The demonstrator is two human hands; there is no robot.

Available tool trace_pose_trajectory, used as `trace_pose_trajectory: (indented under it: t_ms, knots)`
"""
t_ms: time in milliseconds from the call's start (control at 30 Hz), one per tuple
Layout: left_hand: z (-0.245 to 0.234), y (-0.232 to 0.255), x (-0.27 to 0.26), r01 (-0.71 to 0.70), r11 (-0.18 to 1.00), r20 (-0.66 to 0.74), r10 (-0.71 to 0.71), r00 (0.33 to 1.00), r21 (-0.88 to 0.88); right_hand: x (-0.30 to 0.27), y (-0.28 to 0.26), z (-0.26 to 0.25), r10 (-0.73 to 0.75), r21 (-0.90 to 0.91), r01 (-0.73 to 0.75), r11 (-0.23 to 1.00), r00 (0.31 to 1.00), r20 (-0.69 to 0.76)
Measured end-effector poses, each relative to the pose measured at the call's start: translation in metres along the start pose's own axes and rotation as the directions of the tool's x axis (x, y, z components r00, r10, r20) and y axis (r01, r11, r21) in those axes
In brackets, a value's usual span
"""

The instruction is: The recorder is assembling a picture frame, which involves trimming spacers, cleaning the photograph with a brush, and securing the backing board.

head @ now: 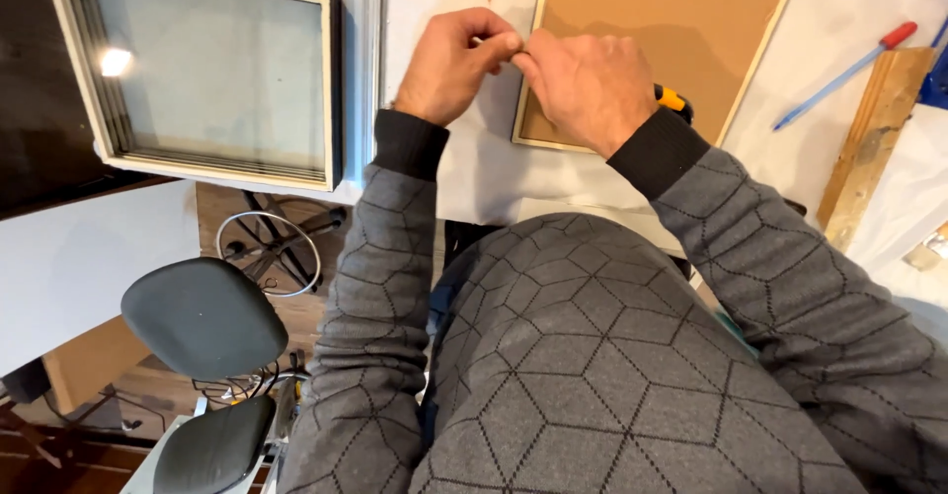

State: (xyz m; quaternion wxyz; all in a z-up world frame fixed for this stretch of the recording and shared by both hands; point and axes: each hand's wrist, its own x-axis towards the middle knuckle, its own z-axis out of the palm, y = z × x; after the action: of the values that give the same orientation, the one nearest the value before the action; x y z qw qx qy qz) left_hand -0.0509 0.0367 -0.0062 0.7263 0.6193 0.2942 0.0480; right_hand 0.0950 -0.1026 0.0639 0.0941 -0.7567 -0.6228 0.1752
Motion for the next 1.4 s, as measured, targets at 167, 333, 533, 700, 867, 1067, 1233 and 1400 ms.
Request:
trace_pose_trajectory:
  t_ms: [167, 333, 533, 700, 867, 1067, 1233, 1400]
  knots:
    - [-0.022, -0.002, -0.015, -0.111, 0.853, -0.221, 0.254, 0.941, 0.510, -0.022, 0.010, -0.006, 0.067, 0.012, -0.068, 0.998, 0.995, 0.079]
    - [-0.009, -0.002, -0.008, -0.056, 0.476, -0.242, 0.542, 0.805, 0.878, -0.050, 0.013, 0.009, 0.089, -0.002, -0.089, 0.996, 0.986, 0.141]
    - [0.029, -0.026, 0.033, -0.029, 0.752, -0.132, 0.154, 0.979, 0.658, -0.039, 0.004, 0.019, 0.118, -0.066, -0.107, 0.992, 0.973, 0.197]
    - [0.036, -0.014, 0.041, 0.014, 0.659, -0.054, 0.041, 0.998, 0.752, -0.030, 0.002, 0.027, 0.127, -0.146, -0.092, 0.985, 0.960, 0.248]
    - [0.040, -0.012, 0.043, 0.009, 0.687, -0.034, 0.023, 0.999, 0.726, -0.028, 0.002, 0.029, 0.146, -0.190, -0.095, 0.977, 0.950, 0.276]
    - [0.042, -0.021, 0.043, 0.001, 0.690, -0.052, 0.052, 0.997, 0.724, -0.032, 0.003, 0.035, 0.161, -0.197, -0.105, 0.975, 0.941, 0.297]
    - [0.042, -0.027, 0.043, -0.042, 0.695, -0.053, 0.114, 0.992, 0.718, -0.035, 0.002, 0.037, 0.180, -0.158, -0.140, 0.977, 0.943, 0.280]
    - [0.044, -0.025, 0.044, 0.038, 0.718, -0.098, 0.043, 0.994, 0.695, -0.037, -0.004, 0.037, 0.224, -0.085, -0.208, 0.974, 0.928, 0.299]
